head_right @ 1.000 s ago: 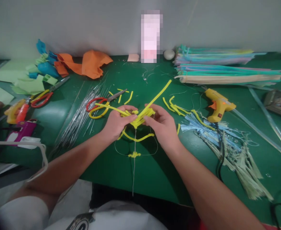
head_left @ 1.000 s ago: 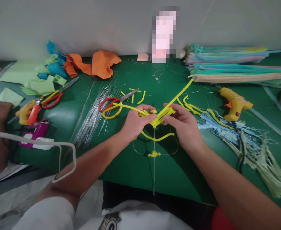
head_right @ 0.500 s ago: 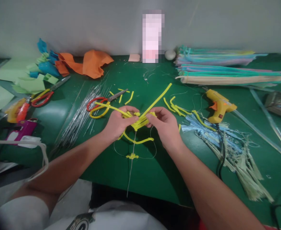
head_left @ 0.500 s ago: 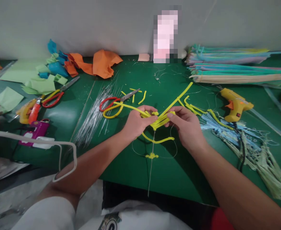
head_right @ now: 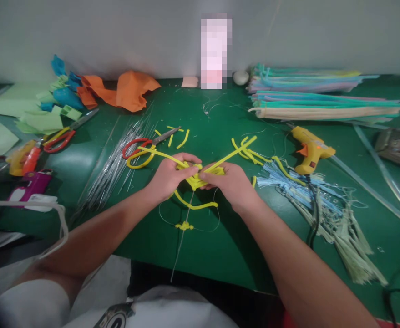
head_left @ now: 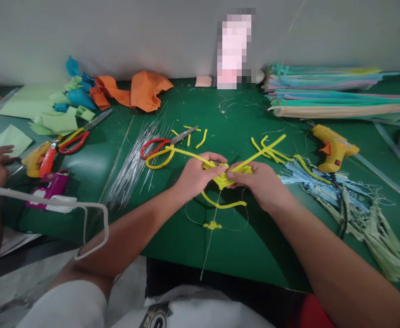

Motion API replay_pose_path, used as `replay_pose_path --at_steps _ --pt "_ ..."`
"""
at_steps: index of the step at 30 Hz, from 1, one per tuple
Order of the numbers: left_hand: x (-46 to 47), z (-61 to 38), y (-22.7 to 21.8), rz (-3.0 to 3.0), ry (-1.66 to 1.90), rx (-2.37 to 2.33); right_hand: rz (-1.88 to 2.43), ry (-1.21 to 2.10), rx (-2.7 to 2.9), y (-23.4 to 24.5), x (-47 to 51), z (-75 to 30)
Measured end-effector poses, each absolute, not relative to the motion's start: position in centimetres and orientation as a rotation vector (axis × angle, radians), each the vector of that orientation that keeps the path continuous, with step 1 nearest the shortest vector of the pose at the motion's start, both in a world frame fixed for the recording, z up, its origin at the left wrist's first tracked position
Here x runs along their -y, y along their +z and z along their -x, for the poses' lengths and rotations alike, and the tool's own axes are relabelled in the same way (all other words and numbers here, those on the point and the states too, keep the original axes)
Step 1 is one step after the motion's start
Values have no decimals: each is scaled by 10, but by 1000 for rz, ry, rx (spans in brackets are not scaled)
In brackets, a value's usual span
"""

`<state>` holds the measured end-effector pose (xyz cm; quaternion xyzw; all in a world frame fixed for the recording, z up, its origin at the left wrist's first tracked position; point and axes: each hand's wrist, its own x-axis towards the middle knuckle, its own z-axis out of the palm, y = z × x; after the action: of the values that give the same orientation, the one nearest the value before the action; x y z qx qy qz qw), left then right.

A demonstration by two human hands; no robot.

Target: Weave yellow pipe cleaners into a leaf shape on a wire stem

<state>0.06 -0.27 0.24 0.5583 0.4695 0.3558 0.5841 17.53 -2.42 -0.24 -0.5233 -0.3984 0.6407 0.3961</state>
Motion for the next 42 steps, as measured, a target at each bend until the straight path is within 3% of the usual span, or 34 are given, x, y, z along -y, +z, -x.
replay_pose_path --at_steps 26,42 --pt "3 0 -5 -1465 906 -1182 1456 1742 964 7 26 -171" --pt "0 7 2 -1285 986 -976 1345 1694 823 -2 28 -173"
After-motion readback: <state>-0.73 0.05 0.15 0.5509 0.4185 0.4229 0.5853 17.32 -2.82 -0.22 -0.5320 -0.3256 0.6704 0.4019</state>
